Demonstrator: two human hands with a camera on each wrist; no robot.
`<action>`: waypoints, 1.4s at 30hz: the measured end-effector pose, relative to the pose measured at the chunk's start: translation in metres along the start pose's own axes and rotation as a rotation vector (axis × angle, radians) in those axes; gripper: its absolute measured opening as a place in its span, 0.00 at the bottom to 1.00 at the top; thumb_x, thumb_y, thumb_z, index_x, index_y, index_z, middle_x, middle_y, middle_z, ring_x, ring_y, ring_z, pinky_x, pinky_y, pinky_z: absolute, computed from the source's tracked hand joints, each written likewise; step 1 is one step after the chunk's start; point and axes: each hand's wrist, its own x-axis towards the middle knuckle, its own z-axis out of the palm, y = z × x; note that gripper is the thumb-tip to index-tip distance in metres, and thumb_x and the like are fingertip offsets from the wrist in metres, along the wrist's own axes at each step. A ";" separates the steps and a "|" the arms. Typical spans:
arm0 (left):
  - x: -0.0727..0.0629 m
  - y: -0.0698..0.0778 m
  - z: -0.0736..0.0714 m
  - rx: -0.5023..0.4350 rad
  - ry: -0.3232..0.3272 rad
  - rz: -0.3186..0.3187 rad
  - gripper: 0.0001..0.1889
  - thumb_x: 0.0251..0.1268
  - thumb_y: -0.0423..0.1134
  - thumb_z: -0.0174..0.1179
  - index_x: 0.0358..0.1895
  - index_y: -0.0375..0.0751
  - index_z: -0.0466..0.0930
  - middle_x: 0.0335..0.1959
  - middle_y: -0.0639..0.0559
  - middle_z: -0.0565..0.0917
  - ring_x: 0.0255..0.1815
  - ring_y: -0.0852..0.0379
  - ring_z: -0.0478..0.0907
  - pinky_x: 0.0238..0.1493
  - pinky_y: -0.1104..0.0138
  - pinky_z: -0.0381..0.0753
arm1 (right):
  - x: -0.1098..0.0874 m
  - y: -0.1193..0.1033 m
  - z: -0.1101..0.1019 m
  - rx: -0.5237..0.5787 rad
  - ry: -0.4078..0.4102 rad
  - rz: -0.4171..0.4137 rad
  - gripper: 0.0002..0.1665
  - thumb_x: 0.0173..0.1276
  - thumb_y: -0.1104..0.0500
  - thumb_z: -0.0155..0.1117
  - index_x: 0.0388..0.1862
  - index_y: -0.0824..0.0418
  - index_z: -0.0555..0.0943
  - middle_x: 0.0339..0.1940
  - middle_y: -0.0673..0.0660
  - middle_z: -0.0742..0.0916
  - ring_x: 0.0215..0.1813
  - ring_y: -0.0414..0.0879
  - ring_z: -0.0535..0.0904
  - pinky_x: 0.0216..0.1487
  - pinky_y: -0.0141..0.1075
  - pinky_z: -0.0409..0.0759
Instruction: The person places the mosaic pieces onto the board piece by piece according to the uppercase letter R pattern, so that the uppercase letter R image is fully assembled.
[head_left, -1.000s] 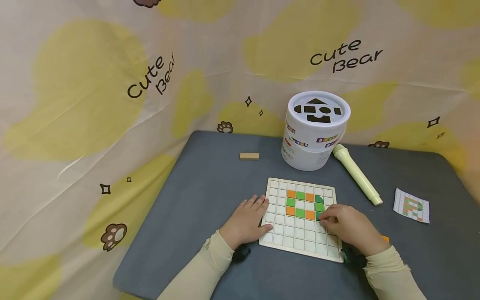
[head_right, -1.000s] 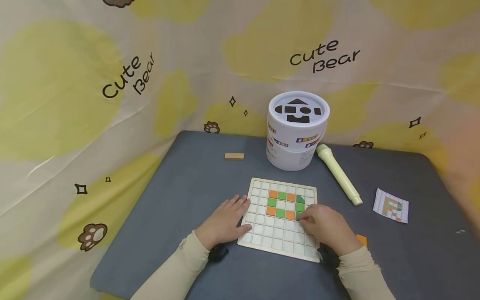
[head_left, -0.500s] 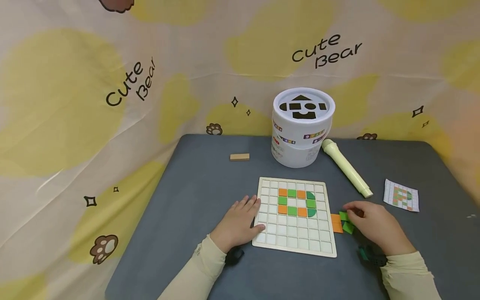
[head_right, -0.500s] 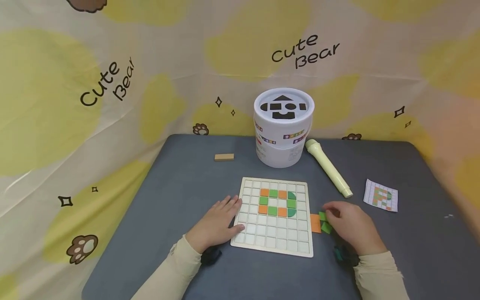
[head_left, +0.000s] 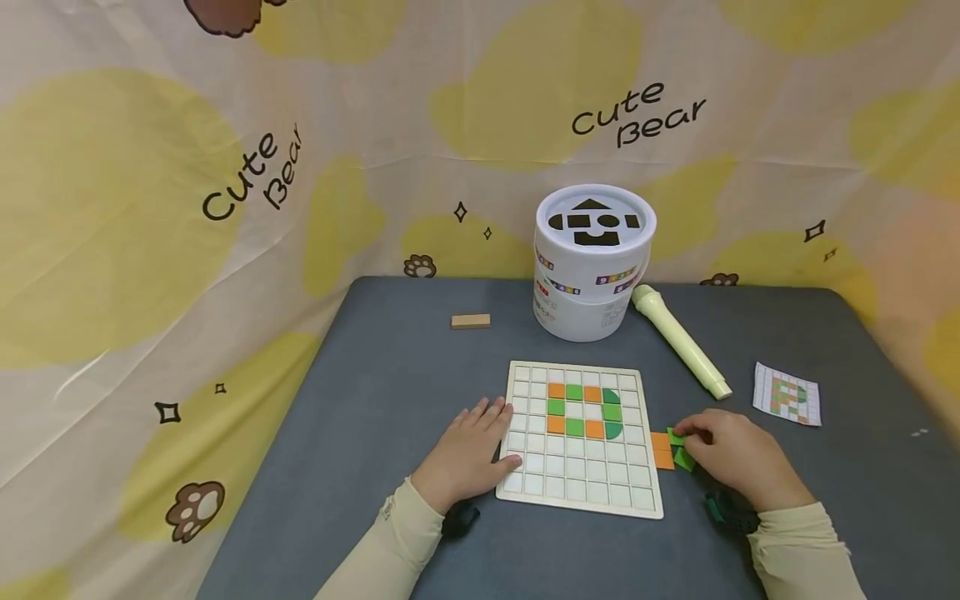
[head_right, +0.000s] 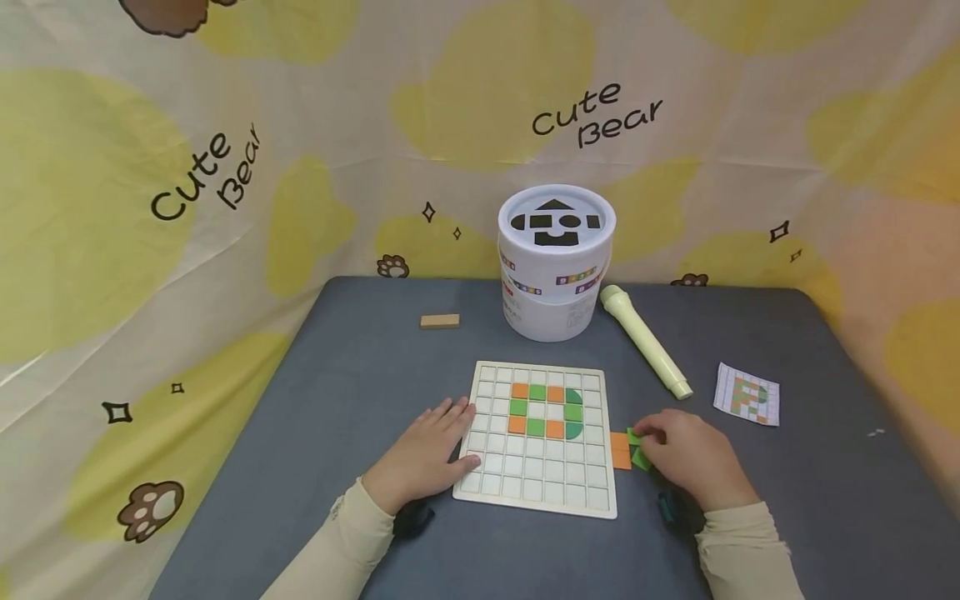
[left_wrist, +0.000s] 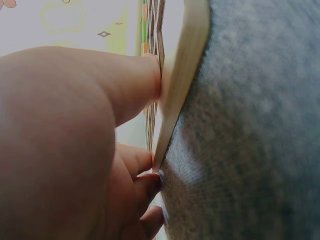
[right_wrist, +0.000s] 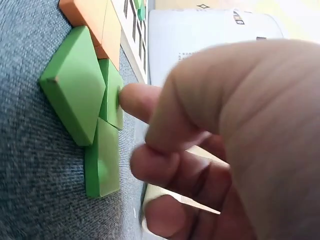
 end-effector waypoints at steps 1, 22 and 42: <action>0.000 0.000 0.000 0.000 -0.001 -0.001 0.43 0.80 0.62 0.56 0.86 0.40 0.56 0.87 0.46 0.56 0.87 0.43 0.50 0.82 0.45 0.54 | 0.000 0.000 -0.001 -0.005 0.009 0.002 0.10 0.73 0.59 0.67 0.44 0.55 0.93 0.44 0.55 0.91 0.39 0.47 0.80 0.37 0.46 0.79; -0.003 0.005 -0.005 0.049 0.003 -0.005 0.43 0.80 0.61 0.57 0.86 0.39 0.57 0.86 0.45 0.57 0.86 0.42 0.52 0.82 0.46 0.56 | -0.003 0.006 -0.006 0.018 0.048 -0.053 0.11 0.72 0.61 0.66 0.46 0.53 0.94 0.47 0.54 0.90 0.42 0.48 0.80 0.40 0.47 0.79; 0.000 0.003 -0.002 0.063 0.002 -0.012 0.44 0.80 0.62 0.56 0.86 0.40 0.56 0.87 0.46 0.57 0.86 0.43 0.52 0.82 0.46 0.55 | -0.003 0.008 -0.009 -0.005 0.040 -0.028 0.12 0.63 0.62 0.71 0.46 0.59 0.91 0.39 0.52 0.86 0.37 0.47 0.75 0.34 0.42 0.73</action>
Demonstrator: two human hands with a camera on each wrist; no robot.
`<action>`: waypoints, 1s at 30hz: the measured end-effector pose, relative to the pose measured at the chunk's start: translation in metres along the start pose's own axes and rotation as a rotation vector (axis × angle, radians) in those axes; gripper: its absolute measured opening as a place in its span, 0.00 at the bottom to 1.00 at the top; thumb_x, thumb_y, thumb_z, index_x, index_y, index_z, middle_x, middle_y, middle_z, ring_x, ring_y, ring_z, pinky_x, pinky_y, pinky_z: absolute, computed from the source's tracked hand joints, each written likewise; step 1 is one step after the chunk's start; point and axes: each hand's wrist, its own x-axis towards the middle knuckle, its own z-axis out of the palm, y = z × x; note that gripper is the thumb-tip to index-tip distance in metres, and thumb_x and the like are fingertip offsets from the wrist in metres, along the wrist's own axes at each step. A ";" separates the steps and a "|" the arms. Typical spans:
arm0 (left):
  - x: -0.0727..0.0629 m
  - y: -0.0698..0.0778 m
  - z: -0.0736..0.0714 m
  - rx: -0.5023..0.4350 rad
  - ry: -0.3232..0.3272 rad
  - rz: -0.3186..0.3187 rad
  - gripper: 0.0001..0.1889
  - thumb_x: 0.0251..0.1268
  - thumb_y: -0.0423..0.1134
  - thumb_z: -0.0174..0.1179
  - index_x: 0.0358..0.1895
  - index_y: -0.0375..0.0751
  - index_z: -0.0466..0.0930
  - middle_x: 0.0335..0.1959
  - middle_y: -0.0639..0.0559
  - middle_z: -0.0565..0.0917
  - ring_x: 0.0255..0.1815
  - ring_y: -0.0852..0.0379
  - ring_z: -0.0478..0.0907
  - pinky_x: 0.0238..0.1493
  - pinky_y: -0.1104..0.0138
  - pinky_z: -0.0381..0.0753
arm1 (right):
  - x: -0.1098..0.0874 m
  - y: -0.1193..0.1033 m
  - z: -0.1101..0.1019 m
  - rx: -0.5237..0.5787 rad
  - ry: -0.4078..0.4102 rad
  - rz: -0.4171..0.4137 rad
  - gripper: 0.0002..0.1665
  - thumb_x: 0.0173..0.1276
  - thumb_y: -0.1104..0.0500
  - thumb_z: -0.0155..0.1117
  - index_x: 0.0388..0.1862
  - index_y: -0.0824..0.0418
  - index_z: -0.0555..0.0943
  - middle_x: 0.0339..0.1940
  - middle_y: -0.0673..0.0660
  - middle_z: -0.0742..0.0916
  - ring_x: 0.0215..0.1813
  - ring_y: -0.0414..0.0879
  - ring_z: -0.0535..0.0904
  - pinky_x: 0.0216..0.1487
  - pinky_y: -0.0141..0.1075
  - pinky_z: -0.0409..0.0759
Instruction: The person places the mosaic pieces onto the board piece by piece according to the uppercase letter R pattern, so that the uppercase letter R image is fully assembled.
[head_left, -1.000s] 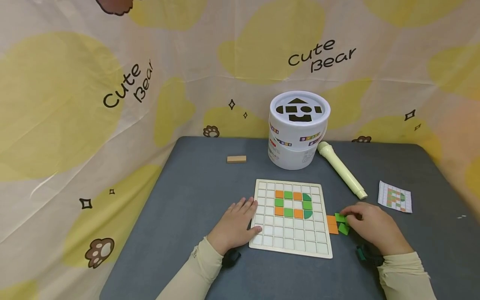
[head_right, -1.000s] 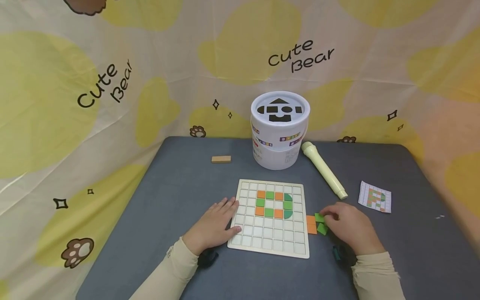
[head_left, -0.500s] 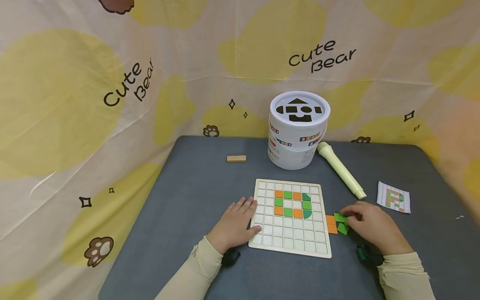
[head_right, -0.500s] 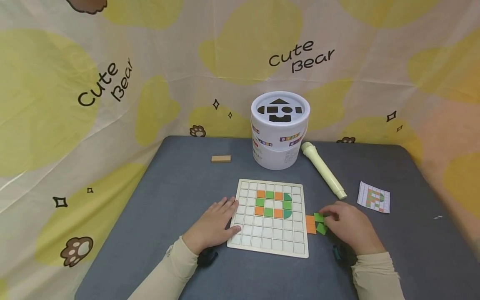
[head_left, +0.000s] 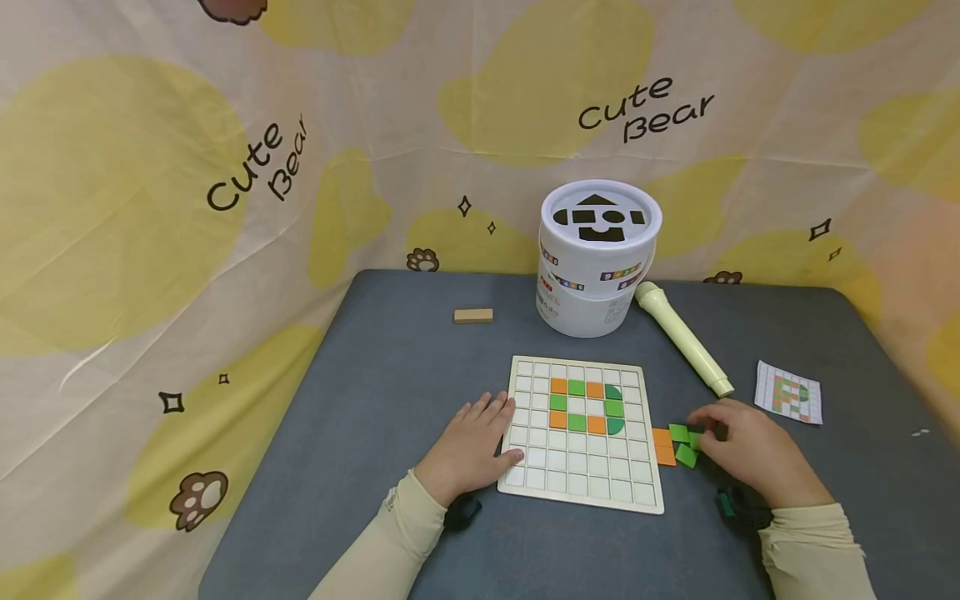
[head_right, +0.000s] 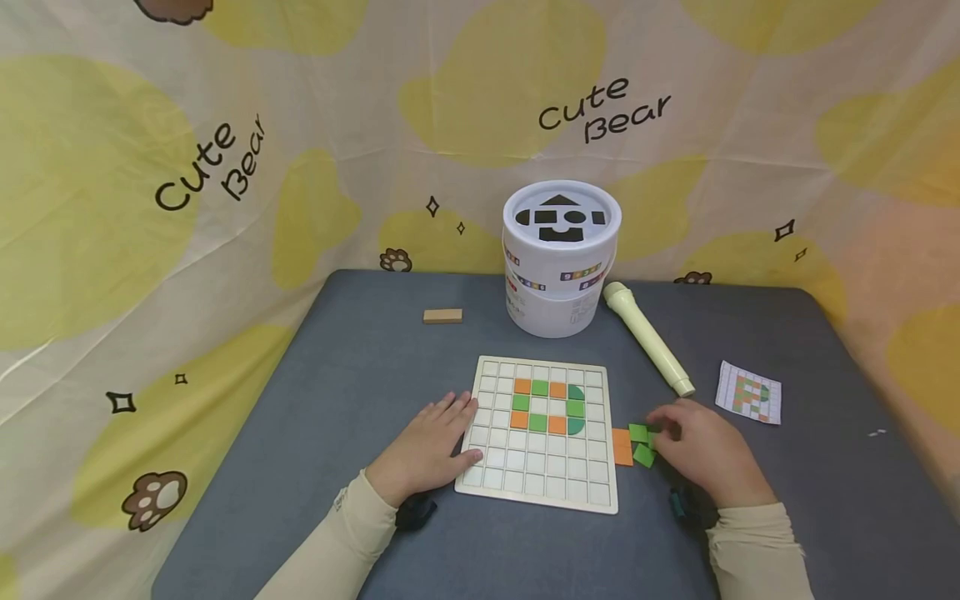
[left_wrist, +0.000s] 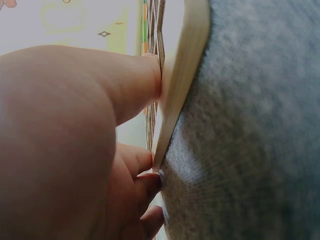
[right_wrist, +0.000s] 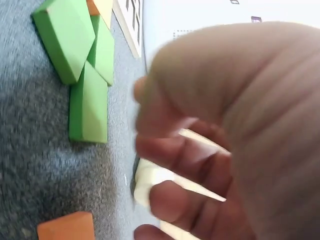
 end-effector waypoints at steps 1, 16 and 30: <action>0.000 0.000 0.000 0.001 0.001 0.000 0.44 0.80 0.62 0.56 0.86 0.40 0.57 0.87 0.45 0.57 0.86 0.43 0.52 0.82 0.46 0.55 | 0.000 0.001 0.000 -0.005 -0.006 0.000 0.12 0.62 0.62 0.72 0.46 0.59 0.91 0.39 0.51 0.85 0.37 0.47 0.76 0.35 0.42 0.74; 0.000 0.001 -0.001 -0.014 -0.001 -0.003 0.43 0.80 0.62 0.56 0.86 0.39 0.57 0.87 0.45 0.57 0.86 0.43 0.52 0.82 0.46 0.55 | 0.002 0.007 -0.004 -0.082 -0.124 0.053 0.22 0.57 0.56 0.78 0.49 0.64 0.90 0.47 0.62 0.88 0.45 0.55 0.83 0.45 0.59 0.83; -0.001 0.002 -0.001 -0.019 -0.007 -0.011 0.43 0.80 0.63 0.56 0.87 0.41 0.56 0.87 0.47 0.56 0.87 0.44 0.51 0.83 0.47 0.54 | -0.001 -0.019 0.002 -0.029 0.051 -0.008 0.18 0.62 0.52 0.80 0.48 0.58 0.90 0.40 0.52 0.89 0.34 0.45 0.79 0.30 0.42 0.76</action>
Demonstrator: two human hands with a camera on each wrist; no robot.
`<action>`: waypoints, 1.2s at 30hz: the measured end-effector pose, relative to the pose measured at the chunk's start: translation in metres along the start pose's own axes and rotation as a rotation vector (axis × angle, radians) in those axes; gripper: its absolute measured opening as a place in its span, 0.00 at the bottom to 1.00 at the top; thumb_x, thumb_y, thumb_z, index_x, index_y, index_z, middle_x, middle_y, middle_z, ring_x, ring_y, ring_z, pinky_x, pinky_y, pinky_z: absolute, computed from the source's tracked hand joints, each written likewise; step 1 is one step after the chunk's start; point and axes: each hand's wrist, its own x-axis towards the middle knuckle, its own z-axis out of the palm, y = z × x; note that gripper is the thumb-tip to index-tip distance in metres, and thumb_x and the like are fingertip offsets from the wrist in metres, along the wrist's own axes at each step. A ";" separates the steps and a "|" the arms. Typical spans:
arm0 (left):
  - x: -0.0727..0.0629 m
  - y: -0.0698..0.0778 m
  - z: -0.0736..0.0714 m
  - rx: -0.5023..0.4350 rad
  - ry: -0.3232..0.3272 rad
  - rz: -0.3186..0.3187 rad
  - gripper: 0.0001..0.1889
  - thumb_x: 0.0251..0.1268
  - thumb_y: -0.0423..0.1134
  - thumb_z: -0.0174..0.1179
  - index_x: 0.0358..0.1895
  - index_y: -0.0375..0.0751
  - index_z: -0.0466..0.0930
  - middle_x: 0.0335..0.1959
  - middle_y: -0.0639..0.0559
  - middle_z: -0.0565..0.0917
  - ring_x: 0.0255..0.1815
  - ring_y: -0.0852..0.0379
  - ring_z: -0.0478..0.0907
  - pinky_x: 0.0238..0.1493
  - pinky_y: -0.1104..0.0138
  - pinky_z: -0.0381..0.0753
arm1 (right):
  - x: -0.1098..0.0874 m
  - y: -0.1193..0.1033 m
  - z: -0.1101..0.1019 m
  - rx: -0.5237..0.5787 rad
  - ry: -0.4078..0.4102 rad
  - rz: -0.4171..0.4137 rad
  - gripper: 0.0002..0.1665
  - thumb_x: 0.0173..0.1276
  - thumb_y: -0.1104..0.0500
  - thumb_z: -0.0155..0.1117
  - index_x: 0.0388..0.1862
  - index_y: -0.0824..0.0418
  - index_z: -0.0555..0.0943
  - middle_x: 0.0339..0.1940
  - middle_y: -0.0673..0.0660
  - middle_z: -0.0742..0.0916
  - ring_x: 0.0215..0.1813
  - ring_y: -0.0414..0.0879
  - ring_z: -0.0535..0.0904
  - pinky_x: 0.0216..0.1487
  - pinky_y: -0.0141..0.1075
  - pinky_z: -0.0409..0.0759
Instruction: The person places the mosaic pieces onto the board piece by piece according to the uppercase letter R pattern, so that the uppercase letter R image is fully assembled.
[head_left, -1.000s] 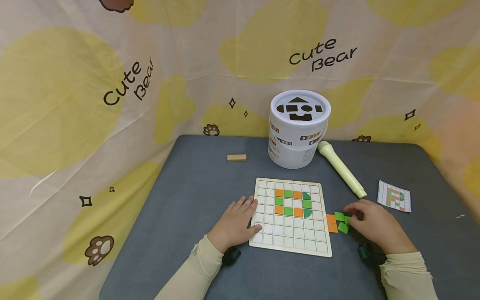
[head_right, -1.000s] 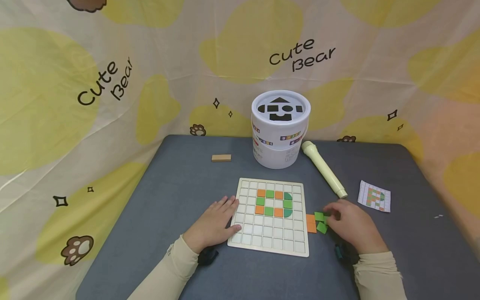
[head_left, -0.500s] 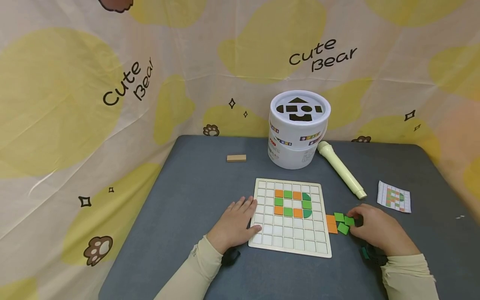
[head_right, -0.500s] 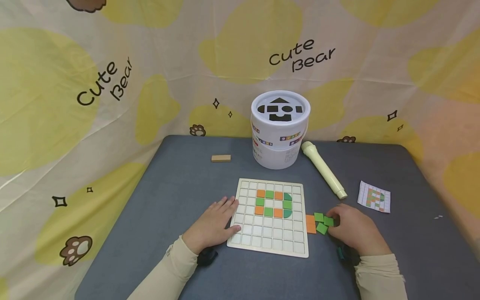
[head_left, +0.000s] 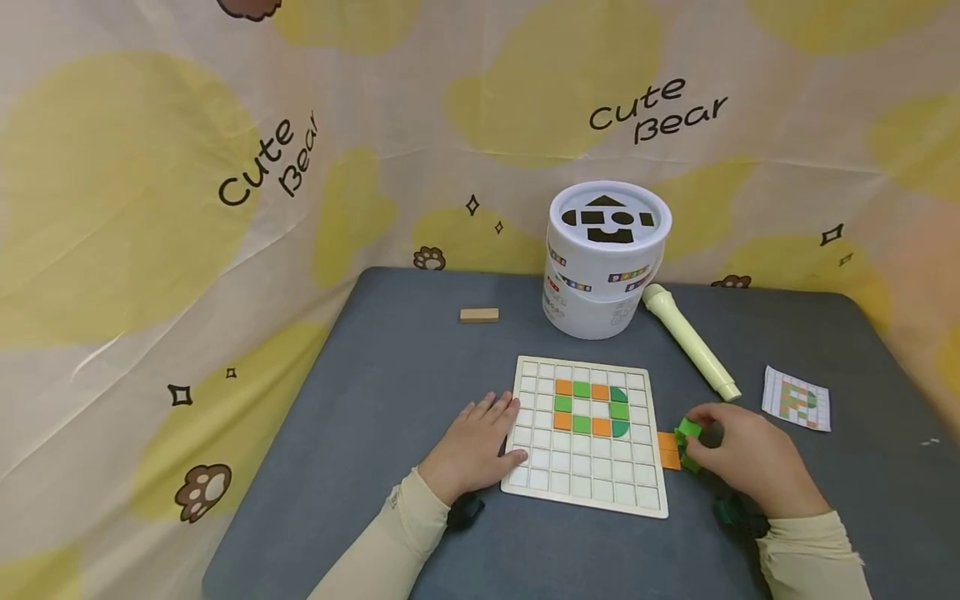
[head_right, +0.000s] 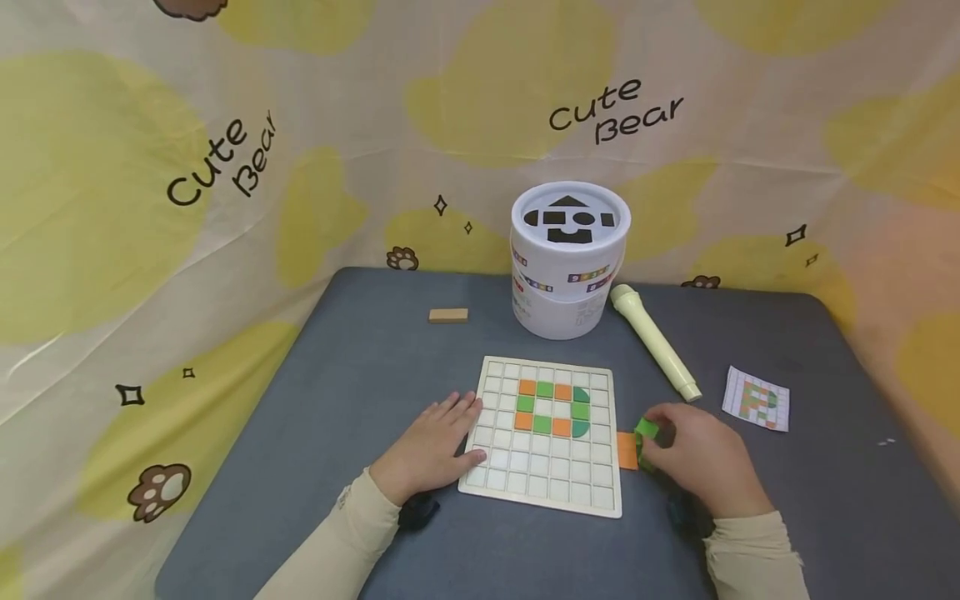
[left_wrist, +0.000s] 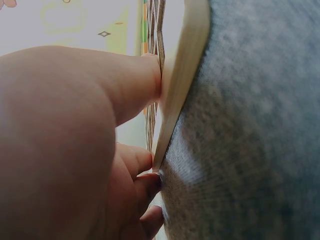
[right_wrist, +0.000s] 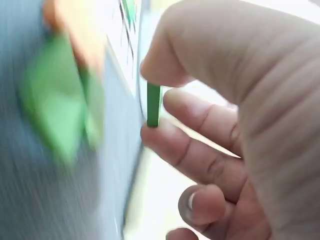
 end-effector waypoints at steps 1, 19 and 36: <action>0.002 0.001 0.000 0.004 0.002 0.005 0.43 0.80 0.62 0.56 0.87 0.41 0.56 0.87 0.47 0.56 0.87 0.44 0.51 0.83 0.47 0.54 | 0.000 -0.007 0.002 0.011 -0.005 -0.023 0.17 0.62 0.52 0.81 0.47 0.57 0.90 0.40 0.51 0.89 0.34 0.44 0.78 0.31 0.42 0.76; 0.020 0.022 0.009 0.065 -0.014 0.065 0.42 0.80 0.63 0.55 0.86 0.43 0.58 0.86 0.49 0.59 0.86 0.47 0.53 0.83 0.51 0.56 | 0.020 -0.092 0.057 -0.133 0.042 -0.538 0.07 0.56 0.59 0.85 0.30 0.50 0.92 0.34 0.42 0.88 0.37 0.40 0.85 0.39 0.39 0.87; -0.004 -0.001 0.002 0.019 0.047 0.032 0.43 0.80 0.62 0.57 0.85 0.39 0.59 0.85 0.44 0.60 0.85 0.42 0.54 0.81 0.46 0.58 | 0.006 -0.075 0.029 0.012 -0.022 -0.301 0.08 0.74 0.55 0.74 0.49 0.51 0.93 0.46 0.45 0.88 0.41 0.42 0.82 0.41 0.43 0.84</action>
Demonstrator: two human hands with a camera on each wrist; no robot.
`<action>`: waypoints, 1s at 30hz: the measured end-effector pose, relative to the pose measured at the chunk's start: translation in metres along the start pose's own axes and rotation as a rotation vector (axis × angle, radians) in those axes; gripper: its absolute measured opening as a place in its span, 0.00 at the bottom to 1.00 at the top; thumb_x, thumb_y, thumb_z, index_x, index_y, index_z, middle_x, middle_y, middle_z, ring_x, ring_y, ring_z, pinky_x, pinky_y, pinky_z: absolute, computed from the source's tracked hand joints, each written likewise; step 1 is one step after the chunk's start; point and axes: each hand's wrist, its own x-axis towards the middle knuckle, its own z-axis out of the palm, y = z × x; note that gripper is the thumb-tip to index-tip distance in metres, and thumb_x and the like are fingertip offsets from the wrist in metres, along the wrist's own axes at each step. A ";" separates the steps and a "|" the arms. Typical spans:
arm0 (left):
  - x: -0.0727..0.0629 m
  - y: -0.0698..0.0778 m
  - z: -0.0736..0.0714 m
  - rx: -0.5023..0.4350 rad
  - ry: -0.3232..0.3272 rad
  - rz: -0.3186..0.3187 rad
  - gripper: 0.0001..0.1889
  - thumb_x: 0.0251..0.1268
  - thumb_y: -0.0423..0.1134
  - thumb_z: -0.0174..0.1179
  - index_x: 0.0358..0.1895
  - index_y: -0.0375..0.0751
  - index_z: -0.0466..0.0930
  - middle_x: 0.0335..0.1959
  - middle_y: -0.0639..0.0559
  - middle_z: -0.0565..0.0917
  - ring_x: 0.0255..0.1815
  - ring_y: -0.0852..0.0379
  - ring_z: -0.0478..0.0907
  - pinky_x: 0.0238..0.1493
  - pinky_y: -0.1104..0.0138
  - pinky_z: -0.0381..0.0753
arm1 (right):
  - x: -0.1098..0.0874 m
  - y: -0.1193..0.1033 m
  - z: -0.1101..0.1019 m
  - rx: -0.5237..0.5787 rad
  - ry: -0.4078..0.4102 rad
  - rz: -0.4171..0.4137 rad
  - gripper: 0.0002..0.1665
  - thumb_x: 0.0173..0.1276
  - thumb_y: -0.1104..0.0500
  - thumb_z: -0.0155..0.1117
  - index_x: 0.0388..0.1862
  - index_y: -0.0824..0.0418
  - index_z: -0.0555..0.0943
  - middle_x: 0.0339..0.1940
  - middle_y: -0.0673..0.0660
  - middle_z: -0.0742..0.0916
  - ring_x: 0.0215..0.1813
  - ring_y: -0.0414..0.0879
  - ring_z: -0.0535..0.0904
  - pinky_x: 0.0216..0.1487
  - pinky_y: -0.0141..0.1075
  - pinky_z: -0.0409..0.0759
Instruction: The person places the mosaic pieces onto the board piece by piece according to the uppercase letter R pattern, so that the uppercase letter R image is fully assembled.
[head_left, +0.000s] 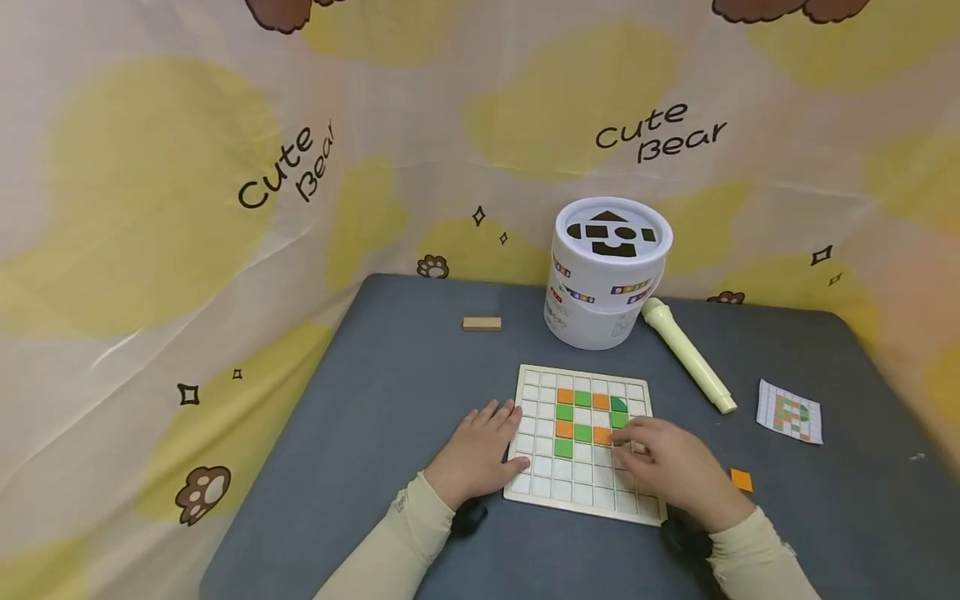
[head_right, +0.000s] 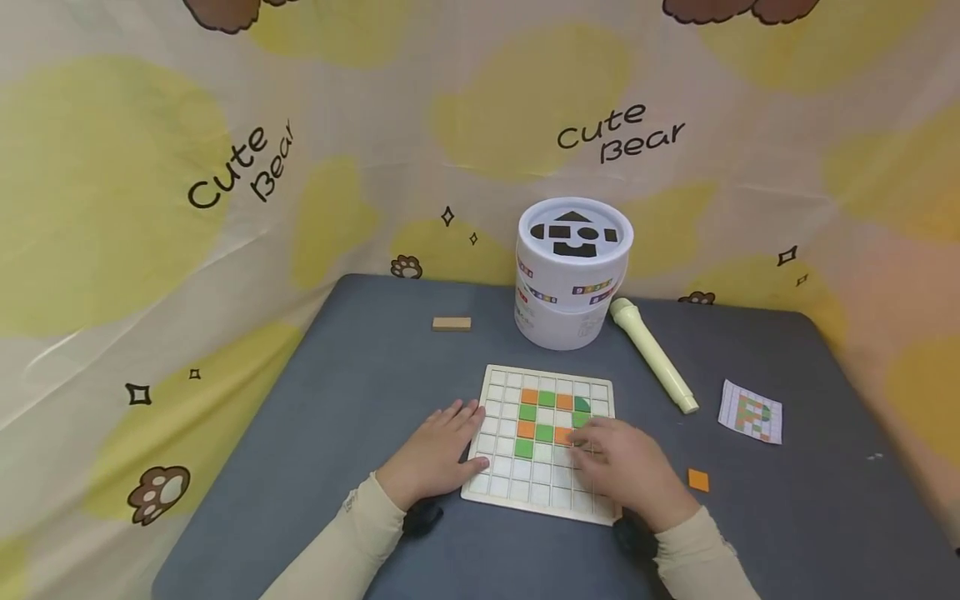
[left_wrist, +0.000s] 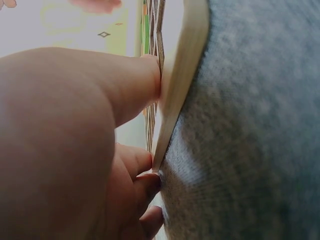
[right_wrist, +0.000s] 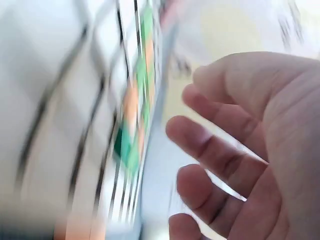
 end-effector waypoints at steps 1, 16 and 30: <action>0.000 0.000 -0.001 -0.001 0.005 0.005 0.43 0.79 0.62 0.58 0.85 0.38 0.59 0.85 0.43 0.60 0.85 0.41 0.55 0.81 0.46 0.58 | -0.007 0.011 -0.006 0.026 0.020 0.062 0.08 0.75 0.55 0.73 0.49 0.51 0.93 0.45 0.46 0.87 0.38 0.42 0.81 0.38 0.41 0.82; 0.005 -0.001 0.000 -0.051 -0.039 -0.019 0.44 0.79 0.62 0.58 0.86 0.39 0.57 0.86 0.44 0.57 0.87 0.42 0.51 0.83 0.45 0.54 | -0.047 0.088 -0.027 0.099 0.028 0.292 0.17 0.70 0.62 0.70 0.57 0.64 0.89 0.55 0.63 0.88 0.55 0.60 0.83 0.54 0.61 0.82; 0.005 -0.001 -0.002 -0.037 -0.041 -0.018 0.44 0.80 0.62 0.57 0.86 0.39 0.57 0.86 0.45 0.57 0.87 0.43 0.51 0.83 0.46 0.54 | -0.042 0.081 -0.015 0.007 0.009 0.202 0.23 0.64 0.56 0.77 0.60 0.54 0.91 0.53 0.59 0.84 0.49 0.57 0.75 0.40 0.50 0.78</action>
